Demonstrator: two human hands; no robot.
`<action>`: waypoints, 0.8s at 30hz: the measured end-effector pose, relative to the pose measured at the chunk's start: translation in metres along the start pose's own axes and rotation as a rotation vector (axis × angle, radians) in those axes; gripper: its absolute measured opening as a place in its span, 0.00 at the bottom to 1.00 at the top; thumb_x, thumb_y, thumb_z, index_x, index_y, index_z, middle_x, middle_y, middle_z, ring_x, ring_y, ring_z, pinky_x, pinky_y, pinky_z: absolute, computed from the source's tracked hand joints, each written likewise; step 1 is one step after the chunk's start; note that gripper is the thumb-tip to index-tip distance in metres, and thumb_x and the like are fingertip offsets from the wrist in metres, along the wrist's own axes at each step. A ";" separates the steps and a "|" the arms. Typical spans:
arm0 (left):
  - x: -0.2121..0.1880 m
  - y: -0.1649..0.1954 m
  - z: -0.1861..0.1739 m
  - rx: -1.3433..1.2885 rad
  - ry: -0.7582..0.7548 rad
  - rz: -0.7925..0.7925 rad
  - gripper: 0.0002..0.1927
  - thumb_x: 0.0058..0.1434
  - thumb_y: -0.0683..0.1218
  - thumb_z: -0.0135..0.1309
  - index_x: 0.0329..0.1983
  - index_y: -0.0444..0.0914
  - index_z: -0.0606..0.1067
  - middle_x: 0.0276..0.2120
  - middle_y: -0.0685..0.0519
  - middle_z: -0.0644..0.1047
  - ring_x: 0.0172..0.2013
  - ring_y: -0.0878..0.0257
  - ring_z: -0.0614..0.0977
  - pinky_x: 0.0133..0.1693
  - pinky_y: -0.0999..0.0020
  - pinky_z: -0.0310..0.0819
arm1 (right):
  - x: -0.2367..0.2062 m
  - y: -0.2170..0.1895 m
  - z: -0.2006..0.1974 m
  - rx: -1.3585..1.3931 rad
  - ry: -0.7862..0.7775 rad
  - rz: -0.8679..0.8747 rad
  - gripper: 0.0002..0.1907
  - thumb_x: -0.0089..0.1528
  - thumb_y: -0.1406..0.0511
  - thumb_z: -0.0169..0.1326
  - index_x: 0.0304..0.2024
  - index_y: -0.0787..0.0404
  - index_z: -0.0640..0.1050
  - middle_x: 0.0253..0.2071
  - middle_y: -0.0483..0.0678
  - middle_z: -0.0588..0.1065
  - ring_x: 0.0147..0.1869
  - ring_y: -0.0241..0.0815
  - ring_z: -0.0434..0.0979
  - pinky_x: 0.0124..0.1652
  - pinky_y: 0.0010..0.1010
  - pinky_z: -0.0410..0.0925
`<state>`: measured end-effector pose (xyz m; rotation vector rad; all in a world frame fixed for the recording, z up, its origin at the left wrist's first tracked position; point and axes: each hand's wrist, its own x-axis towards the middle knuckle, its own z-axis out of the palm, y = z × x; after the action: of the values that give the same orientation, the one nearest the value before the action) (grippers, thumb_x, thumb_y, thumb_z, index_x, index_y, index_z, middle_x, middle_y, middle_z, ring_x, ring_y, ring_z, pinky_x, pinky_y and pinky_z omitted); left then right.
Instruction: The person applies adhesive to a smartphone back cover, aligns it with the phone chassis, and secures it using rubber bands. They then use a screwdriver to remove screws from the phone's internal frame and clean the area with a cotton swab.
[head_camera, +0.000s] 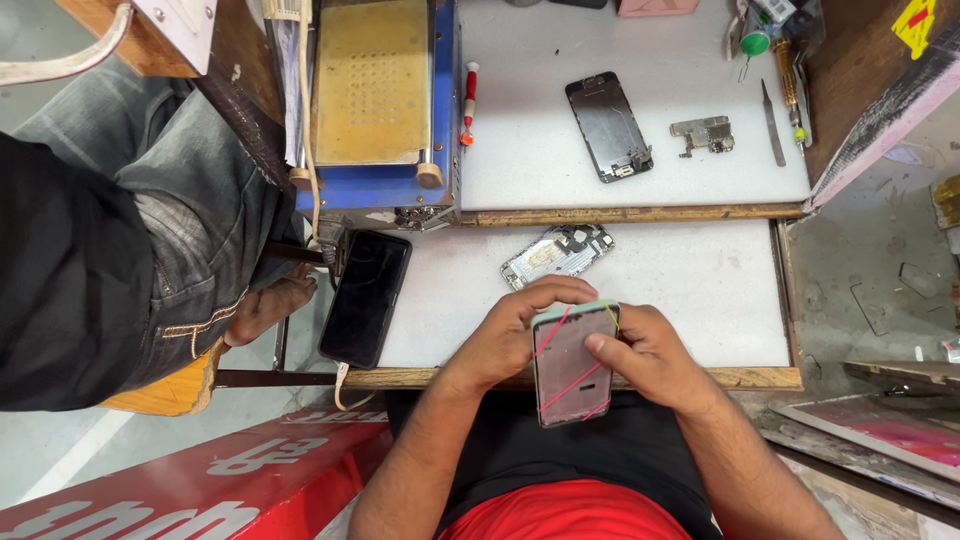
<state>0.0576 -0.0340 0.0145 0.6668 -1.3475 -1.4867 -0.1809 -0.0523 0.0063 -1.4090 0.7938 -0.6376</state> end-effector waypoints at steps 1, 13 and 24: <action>0.000 -0.002 -0.002 -0.080 -0.005 -0.010 0.14 0.70 0.44 0.57 0.56 0.35 0.76 0.59 0.49 0.74 0.60 0.60 0.75 0.65 0.63 0.69 | 0.000 -0.003 0.000 0.000 -0.026 -0.005 0.13 0.67 0.64 0.53 0.46 0.68 0.79 0.35 0.47 0.82 0.38 0.32 0.80 0.37 0.26 0.74; 0.002 0.007 -0.003 -0.181 -0.099 -0.043 0.09 0.73 0.45 0.56 0.52 0.35 0.77 0.55 0.51 0.73 0.54 0.63 0.77 0.58 0.66 0.74 | 0.003 -0.034 -0.001 -0.259 -0.180 -0.104 0.12 0.63 0.63 0.56 0.42 0.66 0.81 0.28 0.45 0.81 0.30 0.33 0.79 0.31 0.27 0.71; -0.018 0.006 -0.024 -0.384 0.016 -0.085 0.08 0.72 0.47 0.52 0.38 0.39 0.71 0.33 0.54 0.73 0.35 0.67 0.72 0.42 0.71 0.70 | -0.002 -0.013 -0.020 -0.143 0.101 0.045 0.12 0.66 0.65 0.52 0.46 0.67 0.80 0.35 0.48 0.81 0.38 0.33 0.78 0.37 0.27 0.73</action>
<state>0.0871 -0.0272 0.0109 0.4902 -0.9910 -1.7436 -0.1973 -0.0643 0.0201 -1.4931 0.9644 -0.6304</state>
